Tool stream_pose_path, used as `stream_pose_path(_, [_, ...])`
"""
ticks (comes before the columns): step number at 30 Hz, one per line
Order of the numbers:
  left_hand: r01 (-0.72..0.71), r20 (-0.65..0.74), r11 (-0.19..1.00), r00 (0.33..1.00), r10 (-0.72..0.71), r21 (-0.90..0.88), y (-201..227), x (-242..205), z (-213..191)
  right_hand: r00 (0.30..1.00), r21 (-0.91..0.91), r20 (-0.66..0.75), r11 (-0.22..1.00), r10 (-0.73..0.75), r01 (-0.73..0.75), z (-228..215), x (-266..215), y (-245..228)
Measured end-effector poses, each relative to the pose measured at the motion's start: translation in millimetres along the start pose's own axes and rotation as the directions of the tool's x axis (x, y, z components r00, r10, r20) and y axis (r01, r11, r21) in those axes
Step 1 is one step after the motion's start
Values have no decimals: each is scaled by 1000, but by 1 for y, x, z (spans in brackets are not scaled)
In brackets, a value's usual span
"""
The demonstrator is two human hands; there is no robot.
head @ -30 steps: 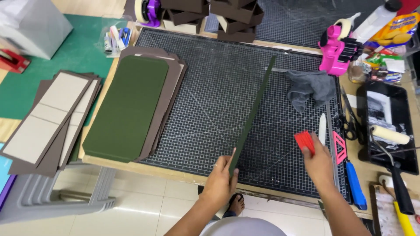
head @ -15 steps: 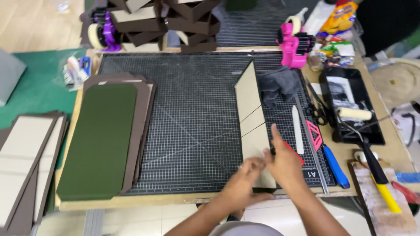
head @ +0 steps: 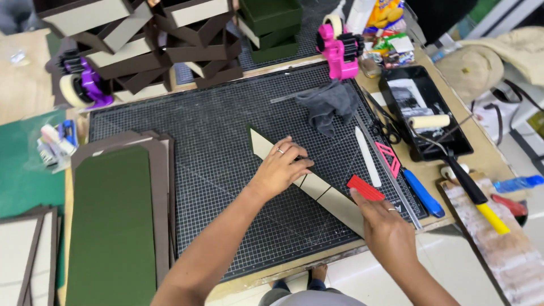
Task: The person assembles cardboard components by applying adhesive with a roller, folding edges by hand, and smoothing surfaces with a scraper tool.
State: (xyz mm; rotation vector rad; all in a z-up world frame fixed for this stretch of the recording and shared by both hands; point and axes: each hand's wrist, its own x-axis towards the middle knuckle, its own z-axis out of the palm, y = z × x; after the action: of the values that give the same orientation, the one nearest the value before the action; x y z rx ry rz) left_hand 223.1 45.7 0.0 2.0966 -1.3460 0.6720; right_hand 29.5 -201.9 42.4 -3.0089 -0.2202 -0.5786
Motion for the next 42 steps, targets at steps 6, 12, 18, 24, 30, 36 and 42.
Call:
stream_pose_path(6, [-74,38,997,997,74,11,-10,7,-3,977,-161,-115,974,-181,161,4,22,-65])
stream_pose_path(12, [-77,21,995,997,76,63,-6,10,-4,987,-513,139,846,-85,145,35,34,-52])
stream_pose_path(18, [88,41,996,995,-89,27,-1,18,0,985,-556,170,821,-39,128,52,21,-30])
stream_pose_path(24, [98,-49,994,994,-100,-41,-33,49,17,981,-493,151,869,125,-35,52,48,-36])
stream_pose_path(30, [85,68,992,995,-79,-91,-52,57,14,869,-373,394,916,299,-146,35,63,-48])
stream_pose_path(36, [89,23,996,996,-89,0,-84,54,31,856,-387,384,902,347,-192,44,46,-40])
stream_pose_path(42, [170,-180,985,969,-166,4,-56,56,15,882,-273,371,942,291,-196,49,50,-28])
